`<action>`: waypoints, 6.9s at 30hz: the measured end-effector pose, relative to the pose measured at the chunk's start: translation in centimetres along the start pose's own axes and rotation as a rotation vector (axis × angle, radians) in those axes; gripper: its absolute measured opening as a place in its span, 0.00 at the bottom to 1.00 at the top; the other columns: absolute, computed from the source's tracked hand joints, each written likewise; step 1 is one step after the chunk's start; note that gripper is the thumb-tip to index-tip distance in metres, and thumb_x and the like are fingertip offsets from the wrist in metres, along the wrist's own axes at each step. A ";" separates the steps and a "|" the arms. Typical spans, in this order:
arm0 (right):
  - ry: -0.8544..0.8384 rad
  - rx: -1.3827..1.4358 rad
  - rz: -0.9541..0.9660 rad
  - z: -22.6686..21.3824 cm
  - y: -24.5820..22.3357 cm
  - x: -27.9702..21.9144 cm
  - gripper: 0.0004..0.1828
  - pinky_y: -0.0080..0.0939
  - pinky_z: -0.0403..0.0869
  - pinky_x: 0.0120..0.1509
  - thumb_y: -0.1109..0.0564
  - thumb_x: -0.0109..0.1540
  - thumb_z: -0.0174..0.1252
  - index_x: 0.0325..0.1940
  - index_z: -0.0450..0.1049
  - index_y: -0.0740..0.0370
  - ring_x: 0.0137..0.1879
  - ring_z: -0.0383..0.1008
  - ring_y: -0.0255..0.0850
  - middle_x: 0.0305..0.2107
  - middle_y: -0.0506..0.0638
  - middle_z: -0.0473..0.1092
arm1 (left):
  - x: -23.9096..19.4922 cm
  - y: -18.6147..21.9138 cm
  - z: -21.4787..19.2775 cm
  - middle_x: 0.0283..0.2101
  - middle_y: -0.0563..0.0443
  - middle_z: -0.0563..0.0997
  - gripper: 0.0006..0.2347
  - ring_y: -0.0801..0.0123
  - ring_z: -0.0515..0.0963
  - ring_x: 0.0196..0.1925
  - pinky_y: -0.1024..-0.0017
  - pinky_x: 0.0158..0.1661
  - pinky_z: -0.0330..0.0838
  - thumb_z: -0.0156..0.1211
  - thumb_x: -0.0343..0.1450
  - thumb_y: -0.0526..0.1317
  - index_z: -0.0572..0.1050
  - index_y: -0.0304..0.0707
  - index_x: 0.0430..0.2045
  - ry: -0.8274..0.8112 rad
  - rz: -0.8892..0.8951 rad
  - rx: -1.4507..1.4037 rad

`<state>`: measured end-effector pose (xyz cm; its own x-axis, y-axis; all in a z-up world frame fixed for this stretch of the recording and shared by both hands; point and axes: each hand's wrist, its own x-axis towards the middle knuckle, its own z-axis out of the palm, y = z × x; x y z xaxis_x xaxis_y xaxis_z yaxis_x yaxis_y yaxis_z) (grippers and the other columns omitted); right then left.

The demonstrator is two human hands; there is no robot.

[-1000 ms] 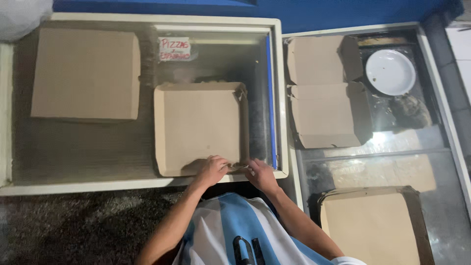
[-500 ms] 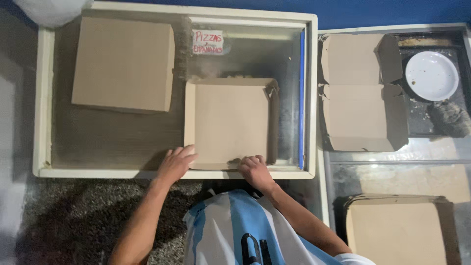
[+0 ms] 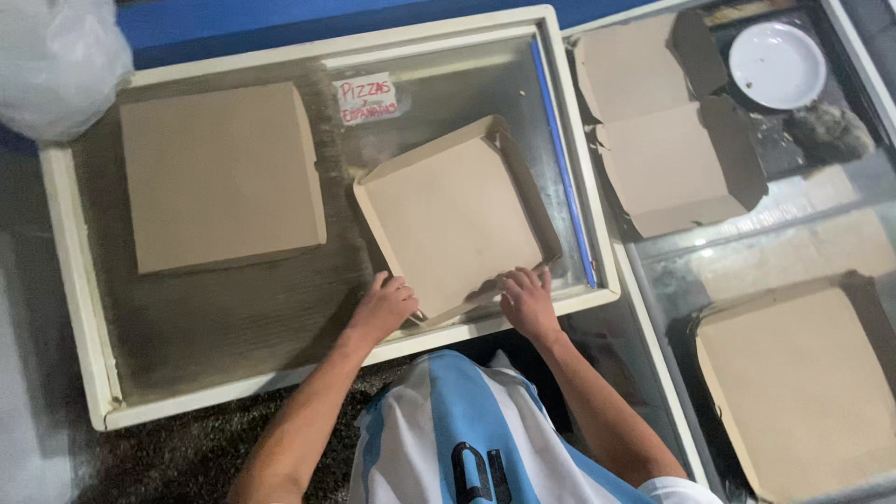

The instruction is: The person assembles several flat cardboard boxes by folding and interlocking the flaps. They then place the assembled boxes into a freezer compartment labeled 'PIZZAS EMPANADAS' and arrange them neatly.

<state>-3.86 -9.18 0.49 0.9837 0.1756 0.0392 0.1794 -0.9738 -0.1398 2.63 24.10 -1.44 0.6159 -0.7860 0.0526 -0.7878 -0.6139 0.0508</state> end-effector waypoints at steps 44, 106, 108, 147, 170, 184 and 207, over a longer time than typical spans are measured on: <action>0.089 0.371 -0.079 5.6 -9.1 -1.6 0.06 0.49 0.72 0.41 0.55 0.63 0.58 0.34 0.69 0.54 0.35 0.74 0.50 0.34 0.50 0.68 | 6.9 3.9 -1.7 0.21 0.60 0.68 0.13 0.67 0.72 0.34 0.60 0.52 0.71 0.50 0.75 0.42 0.72 0.52 0.17 -0.406 -0.170 -0.440; 0.133 0.220 -0.318 6.8 -14.0 1.8 0.08 0.47 0.72 0.42 0.51 0.59 0.59 0.40 0.73 0.53 0.37 0.76 0.47 0.31 0.50 0.72 | 7.6 -2.6 -0.8 0.36 0.51 0.85 0.06 0.54 0.81 0.51 0.56 0.54 0.75 0.59 0.74 0.47 0.83 0.53 0.31 -0.505 -0.085 -0.298; 0.076 0.307 -0.278 7.3 -13.5 1.5 0.07 0.47 0.74 0.40 0.52 0.61 0.58 0.39 0.70 0.54 0.37 0.77 0.50 0.31 0.52 0.72 | 7.5 -2.9 -1.0 0.37 0.48 0.86 0.07 0.51 0.81 0.52 0.55 0.54 0.76 0.60 0.73 0.47 0.84 0.54 0.30 -0.508 -0.086 -0.309; -0.013 0.166 -0.153 4.1 -7.7 0.1 0.04 0.52 0.70 0.60 0.50 0.62 0.58 0.39 0.72 0.48 0.51 0.75 0.44 0.38 0.45 0.71 | 4.1 -3.9 -4.3 0.52 0.56 0.79 0.05 0.60 0.69 0.67 0.32 0.70 0.54 0.58 0.74 0.38 0.79 0.50 0.41 -0.204 -0.055 0.016; -0.031 0.015 0.286 0.6 0.1 -2.3 0.11 0.78 0.53 0.74 0.54 0.68 0.49 0.46 0.77 0.42 0.68 0.68 0.48 0.50 0.45 0.72 | 4.3 0.5 -5.4 0.65 0.55 0.76 0.16 0.59 0.66 0.73 0.42 0.70 0.52 0.55 0.72 0.44 0.78 0.57 0.55 -0.171 0.025 -0.052; -0.034 0.274 -0.066 1.9 -9.6 -1.4 0.23 0.63 0.64 0.66 0.41 0.56 0.65 0.53 0.71 0.44 0.59 0.70 0.47 0.46 0.46 0.70 | 5.1 -0.1 -0.6 0.35 0.64 0.83 0.09 0.71 0.77 0.51 0.56 0.61 0.66 0.55 0.75 0.55 0.81 0.62 0.33 -0.237 0.043 -0.032; 0.016 0.536 -0.019 3.1 -9.3 -2.2 0.02 0.47 0.73 0.39 0.57 0.64 0.54 0.38 0.68 0.53 0.35 0.75 0.52 0.29 0.49 0.68 | 6.5 1.4 -0.7 0.43 0.66 0.81 0.07 0.74 0.76 0.58 0.57 0.67 0.63 0.55 0.77 0.51 0.79 0.61 0.40 -0.311 0.048 -0.042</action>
<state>-7.61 -0.06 -1.32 0.9806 0.1862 0.0615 0.1833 -0.7591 -0.6247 5.54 18.21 -0.34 0.5408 -0.8028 -0.2511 -0.8112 -0.5767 0.0967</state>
